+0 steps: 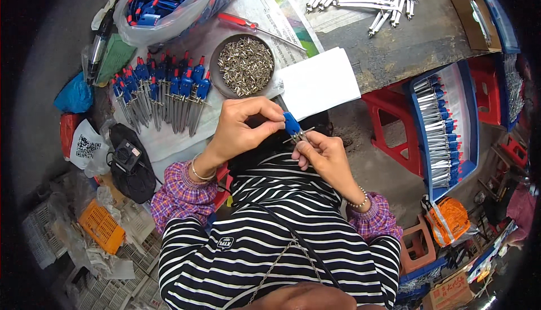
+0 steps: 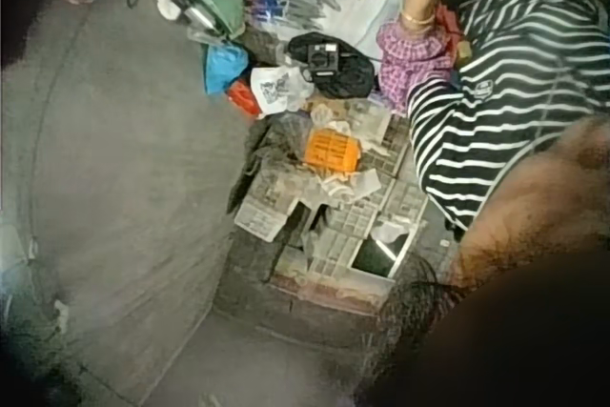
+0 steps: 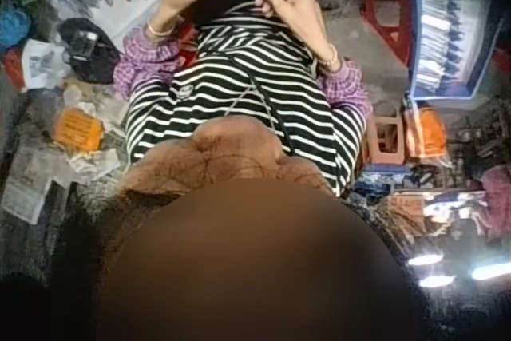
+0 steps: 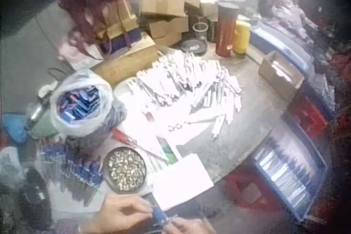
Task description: Assemble small precision tools by inserting metal components into blue plastic handles at a manual workstation.
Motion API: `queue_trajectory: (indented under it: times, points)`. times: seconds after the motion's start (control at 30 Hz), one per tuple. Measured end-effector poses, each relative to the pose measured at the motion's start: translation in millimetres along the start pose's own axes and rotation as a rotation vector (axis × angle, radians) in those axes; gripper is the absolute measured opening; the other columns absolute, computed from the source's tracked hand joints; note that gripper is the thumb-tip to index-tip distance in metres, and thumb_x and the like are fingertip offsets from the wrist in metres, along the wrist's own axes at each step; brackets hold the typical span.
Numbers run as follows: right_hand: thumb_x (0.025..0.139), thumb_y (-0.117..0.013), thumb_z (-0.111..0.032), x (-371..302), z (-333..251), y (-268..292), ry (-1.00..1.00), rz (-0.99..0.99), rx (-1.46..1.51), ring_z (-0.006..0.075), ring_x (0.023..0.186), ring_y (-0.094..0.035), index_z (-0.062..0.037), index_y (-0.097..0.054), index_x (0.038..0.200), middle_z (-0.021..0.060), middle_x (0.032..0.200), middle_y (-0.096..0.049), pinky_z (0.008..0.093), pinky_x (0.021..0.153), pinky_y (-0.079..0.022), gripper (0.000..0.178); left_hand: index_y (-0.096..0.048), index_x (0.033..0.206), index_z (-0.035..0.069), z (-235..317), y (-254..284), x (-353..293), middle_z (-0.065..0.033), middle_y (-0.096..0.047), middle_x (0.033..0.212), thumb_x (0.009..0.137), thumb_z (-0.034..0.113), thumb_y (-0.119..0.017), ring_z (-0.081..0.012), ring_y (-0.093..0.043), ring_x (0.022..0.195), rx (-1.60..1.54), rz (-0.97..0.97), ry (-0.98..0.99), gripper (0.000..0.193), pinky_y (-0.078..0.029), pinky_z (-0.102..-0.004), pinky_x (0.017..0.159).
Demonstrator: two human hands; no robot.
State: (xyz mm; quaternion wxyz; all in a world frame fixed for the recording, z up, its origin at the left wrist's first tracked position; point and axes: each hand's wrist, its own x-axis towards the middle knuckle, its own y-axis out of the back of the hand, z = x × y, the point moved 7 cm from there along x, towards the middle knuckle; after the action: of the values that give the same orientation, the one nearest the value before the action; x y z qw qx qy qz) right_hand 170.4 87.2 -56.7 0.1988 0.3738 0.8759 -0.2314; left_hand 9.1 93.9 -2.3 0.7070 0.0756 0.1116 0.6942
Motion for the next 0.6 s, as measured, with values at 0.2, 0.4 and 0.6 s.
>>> queue_trajectory:
  times: [0.2,0.4,0.6]
  points:
    - [0.092,-0.053,-0.01,1,5,-1,-0.002,-0.038,0.039,0.0069,0.06,-0.056,0.0051,-0.06,0.09,0.0062,0.074,-0.063,0.0203,0.054,-0.048,0.017,-0.066,0.085,-0.005,2,4,2,-0.0114,-0.066,0.08,0.072,-0.01,-0.065,-0.0147,-0.064,0.074,-0.079,0.019,0.095,0.014,-0.051,-0.0239,0.066]
    - [0.093,-0.049,-0.009,3,13,-3,-0.051,-0.098,0.255,0.0089,0.059,-0.055,0.0071,-0.059,0.097,0.0097,0.076,-0.062,0.0213,0.053,-0.047,0.019,-0.065,0.09,-0.006,-10,4,-1,-0.0117,-0.066,0.082,0.079,-0.009,-0.06,-0.0147,-0.064,0.072,-0.333,-0.002,0.224,0.013,-0.05,-0.0226,0.062]
    - [0.093,-0.049,-0.008,4,11,-2,-0.038,-0.078,0.27,0.0085,0.058,-0.054,0.0072,-0.059,0.099,0.0094,0.076,-0.062,0.0214,0.052,-0.046,0.019,-0.063,0.089,-0.006,-16,1,-4,-0.0118,-0.066,0.083,0.081,-0.006,-0.059,-0.0146,-0.063,0.071,-0.439,-0.011,0.281,0.009,-0.051,-0.0226,0.061]
